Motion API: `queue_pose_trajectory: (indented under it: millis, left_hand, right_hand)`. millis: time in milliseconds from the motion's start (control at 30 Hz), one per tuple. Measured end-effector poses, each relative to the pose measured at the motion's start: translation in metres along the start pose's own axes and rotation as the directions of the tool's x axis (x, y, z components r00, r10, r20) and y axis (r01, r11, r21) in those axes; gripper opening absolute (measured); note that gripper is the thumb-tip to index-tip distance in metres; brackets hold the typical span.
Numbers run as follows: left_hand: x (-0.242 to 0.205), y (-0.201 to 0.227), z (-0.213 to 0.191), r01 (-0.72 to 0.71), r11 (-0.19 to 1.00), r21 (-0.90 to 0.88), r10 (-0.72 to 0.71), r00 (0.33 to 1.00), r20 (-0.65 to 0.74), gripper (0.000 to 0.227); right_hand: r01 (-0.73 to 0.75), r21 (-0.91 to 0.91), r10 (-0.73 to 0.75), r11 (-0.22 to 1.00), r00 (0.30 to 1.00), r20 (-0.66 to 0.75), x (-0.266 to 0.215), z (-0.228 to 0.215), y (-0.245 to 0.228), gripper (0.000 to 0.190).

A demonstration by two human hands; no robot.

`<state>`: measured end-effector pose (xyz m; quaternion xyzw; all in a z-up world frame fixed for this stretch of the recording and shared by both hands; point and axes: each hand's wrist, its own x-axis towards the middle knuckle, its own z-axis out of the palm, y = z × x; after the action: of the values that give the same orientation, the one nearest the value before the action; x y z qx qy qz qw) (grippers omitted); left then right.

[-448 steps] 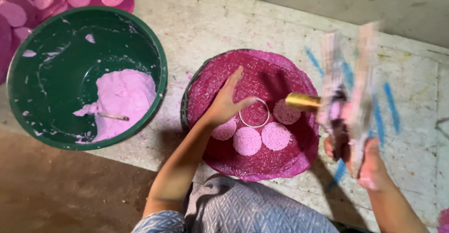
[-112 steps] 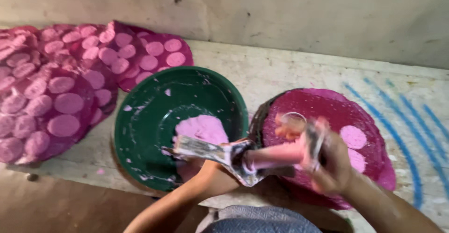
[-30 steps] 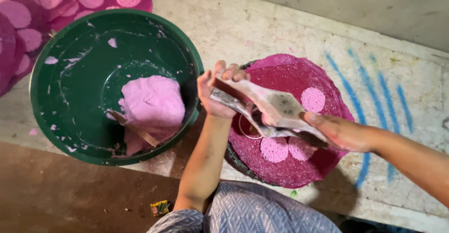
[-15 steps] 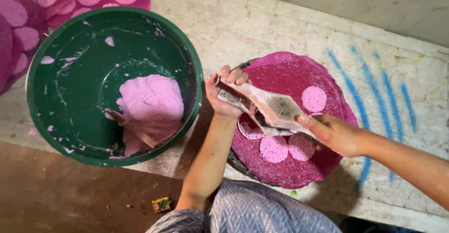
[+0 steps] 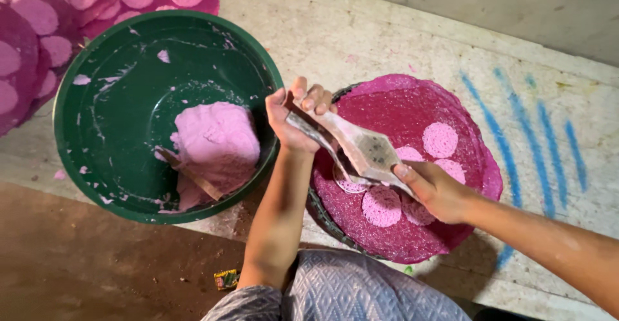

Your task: The person uses a manual press tool to mold pink paste into circular discs on a tray and scoops additional paste from a green bowl using a flat scraper.

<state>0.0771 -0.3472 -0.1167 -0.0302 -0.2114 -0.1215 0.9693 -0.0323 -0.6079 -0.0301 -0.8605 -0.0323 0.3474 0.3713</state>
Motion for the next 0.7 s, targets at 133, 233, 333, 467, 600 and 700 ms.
queue_pose_trajectory:
  millis: [133, 233, 333, 467, 600, 700]
  left_hand:
    - [-0.015, -0.014, -0.001, -0.005, 1.0, -0.021, 0.003, 0.993, -0.122, 0.027]
    - [-0.011, -0.031, -0.003, -0.018, 0.999, -0.045, 0.01, 0.986, -0.164, 0.026]
    - [0.0, -0.03, -0.005, -0.009, 1.0, -0.02, 0.006, 0.987, -0.159, 0.025]
    - [0.007, -0.017, -0.006, 0.011, 0.999, 0.037, -0.007, 0.995, -0.104, 0.028]
    - [0.007, -0.023, -0.004, 0.025, 0.999, 0.032, -0.02, 0.988, -0.152, 0.027]
    - [0.01, -0.028, 0.006, 0.036, 0.998, 0.051, -0.028, 0.989, -0.143, 0.03]
  right_hand:
    - [-0.225, 0.098, 0.215, 0.969, 0.972, 0.098, -0.005, -0.001, 0.008, 0.075]
    - [-0.232, -0.033, 0.232, 0.972, 0.972, 0.028, -0.009, -0.015, 0.013, 0.074]
    - [-0.116, -0.066, 0.11, 0.991, 0.99, -0.086, -0.007, -0.021, 0.013, 0.071]
    - [-0.107, -0.004, 0.106, 0.994, 0.986, -0.132, -0.003, -0.011, 0.01, 0.068]
    - [-0.098, -0.058, 0.091, 0.994, 0.989, -0.113, -0.005, -0.013, 0.011, 0.069]
    - [-0.031, -0.068, 0.019, 0.997, 0.986, -0.168, 0.0, -0.008, 0.021, 0.067]
